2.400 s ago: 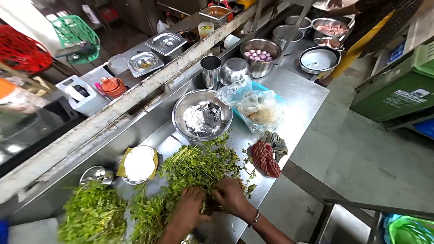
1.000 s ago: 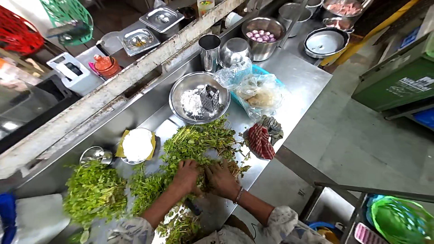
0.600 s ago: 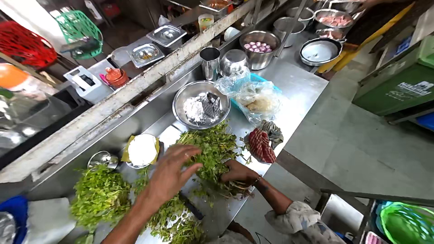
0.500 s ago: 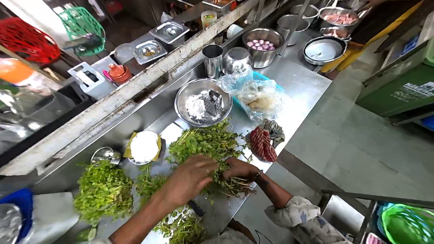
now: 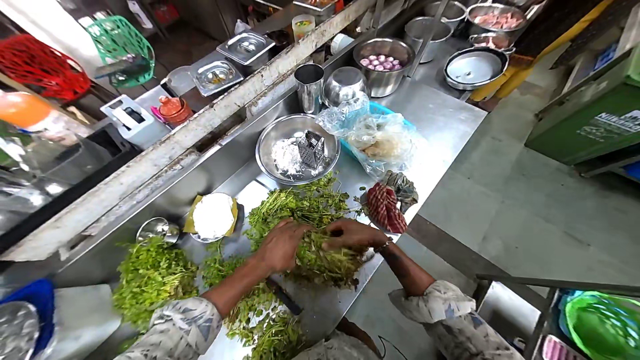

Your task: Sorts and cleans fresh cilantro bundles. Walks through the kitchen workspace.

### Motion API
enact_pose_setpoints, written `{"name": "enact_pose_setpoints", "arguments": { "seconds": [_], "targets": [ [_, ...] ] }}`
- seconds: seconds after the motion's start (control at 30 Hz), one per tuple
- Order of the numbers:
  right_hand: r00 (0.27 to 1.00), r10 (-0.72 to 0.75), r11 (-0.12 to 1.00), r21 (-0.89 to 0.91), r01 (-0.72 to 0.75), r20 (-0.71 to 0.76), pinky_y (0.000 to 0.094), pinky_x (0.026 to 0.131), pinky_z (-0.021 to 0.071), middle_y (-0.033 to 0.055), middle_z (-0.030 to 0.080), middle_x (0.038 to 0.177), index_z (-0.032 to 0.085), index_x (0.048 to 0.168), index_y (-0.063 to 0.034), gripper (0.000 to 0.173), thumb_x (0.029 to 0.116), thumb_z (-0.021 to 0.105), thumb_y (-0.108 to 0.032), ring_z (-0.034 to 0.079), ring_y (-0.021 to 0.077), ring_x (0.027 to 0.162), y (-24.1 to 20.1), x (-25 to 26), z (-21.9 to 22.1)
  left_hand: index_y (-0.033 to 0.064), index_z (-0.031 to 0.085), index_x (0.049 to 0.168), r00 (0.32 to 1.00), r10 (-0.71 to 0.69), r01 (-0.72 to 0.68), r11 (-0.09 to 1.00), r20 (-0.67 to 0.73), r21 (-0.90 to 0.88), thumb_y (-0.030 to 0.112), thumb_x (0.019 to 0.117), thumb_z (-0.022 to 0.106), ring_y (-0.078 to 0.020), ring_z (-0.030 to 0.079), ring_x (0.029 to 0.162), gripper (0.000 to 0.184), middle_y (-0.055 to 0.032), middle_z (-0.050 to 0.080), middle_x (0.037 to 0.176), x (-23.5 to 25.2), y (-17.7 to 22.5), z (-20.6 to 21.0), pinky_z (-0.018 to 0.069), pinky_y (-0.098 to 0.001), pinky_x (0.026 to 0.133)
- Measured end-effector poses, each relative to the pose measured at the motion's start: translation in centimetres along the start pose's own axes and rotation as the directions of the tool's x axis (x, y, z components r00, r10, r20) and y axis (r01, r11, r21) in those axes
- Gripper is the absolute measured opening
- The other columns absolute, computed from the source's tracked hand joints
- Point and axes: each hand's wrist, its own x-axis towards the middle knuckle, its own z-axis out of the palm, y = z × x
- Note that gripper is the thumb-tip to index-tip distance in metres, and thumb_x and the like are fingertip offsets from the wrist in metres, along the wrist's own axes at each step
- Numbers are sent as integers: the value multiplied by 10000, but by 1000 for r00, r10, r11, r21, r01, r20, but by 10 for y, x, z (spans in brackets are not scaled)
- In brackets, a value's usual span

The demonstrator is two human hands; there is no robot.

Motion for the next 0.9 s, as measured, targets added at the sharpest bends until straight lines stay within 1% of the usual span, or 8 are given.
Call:
{"name": "enact_pose_setpoints", "arguments": {
  "seconds": [0.1,0.17,0.23,0.33,0.43,0.6,0.73,0.9],
  "targets": [
    [865,-79,995,-89,39,-496,445,960,577,12,738,1170,730,1216,-163,324,977,696,-377,702,154,1067,-11,-32,-24,104,544,1452,975,-184,200,971,125,-128,325,694,925,-327,580,1285,877,-145,646,1338,-2,-12,-27,426,-537,1128],
    [658,-45,999,-32,32,-751,460,793,591,34,747,954,763,1063,-121,313,1028,601,-386,703,171,860,15,-18,-50,44,567,1401,945,-271,318,892,182,-321,294,669,961,-348,621,1209,868,-197,653,1279,-5,-21,-55,502,-575,1030],
    [512,14,999,-8,-40,-859,481,677,549,56,700,820,736,951,-105,364,1044,563,-412,655,198,725,32,-23,-50,51,608,1325,959,-231,284,773,164,-567,152,651,939,-244,676,1100,758,-121,698,1193,-15,-30,-81,570,-492,954],
    [589,-37,977,-153,-149,-807,546,730,560,126,704,905,743,996,-54,245,1021,612,-259,676,276,796,43,-29,-12,92,600,1323,988,-131,142,554,83,-820,82,595,825,-58,689,985,762,18,729,1123,-31,-28,-124,600,-273,855],
    [730,-116,953,-282,-109,-674,521,787,591,126,722,989,760,1074,-70,176,917,690,-102,703,273,868,45,-12,40,129,602,1293,984,-177,115,491,30,-864,225,539,854,-5,689,916,800,67,735,1053,-48,-34,-156,599,-208,787],
    [971,-82,928,-373,-8,-225,500,906,569,82,733,1047,759,1070,-131,292,1020,556,-335,703,250,1007,32,41,134,163,571,1316,949,-314,191,548,12,-815,446,452,937,11,687,948,980,98,728,1060,-77,-49,-191,605,-210,814],
    [996,69,885,-465,-33,61,630,890,528,207,684,1154,686,1151,-43,419,995,584,-418,666,405,1076,6,62,206,155,586,1294,933,-359,225,596,-6,-771,373,456,903,-21,697,960,922,66,732,1071,-80,-47,-201,615,-245,823],
    [966,255,829,-524,-196,42,635,890,530,278,628,1261,532,1372,0,475,936,645,-149,638,470,1128,-7,59,227,149,591,1280,922,-384,223,634,-52,-741,299,505,863,-16,695,952,835,63,730,1068,-71,-38,-209,609,-231,816]
  ]
}}
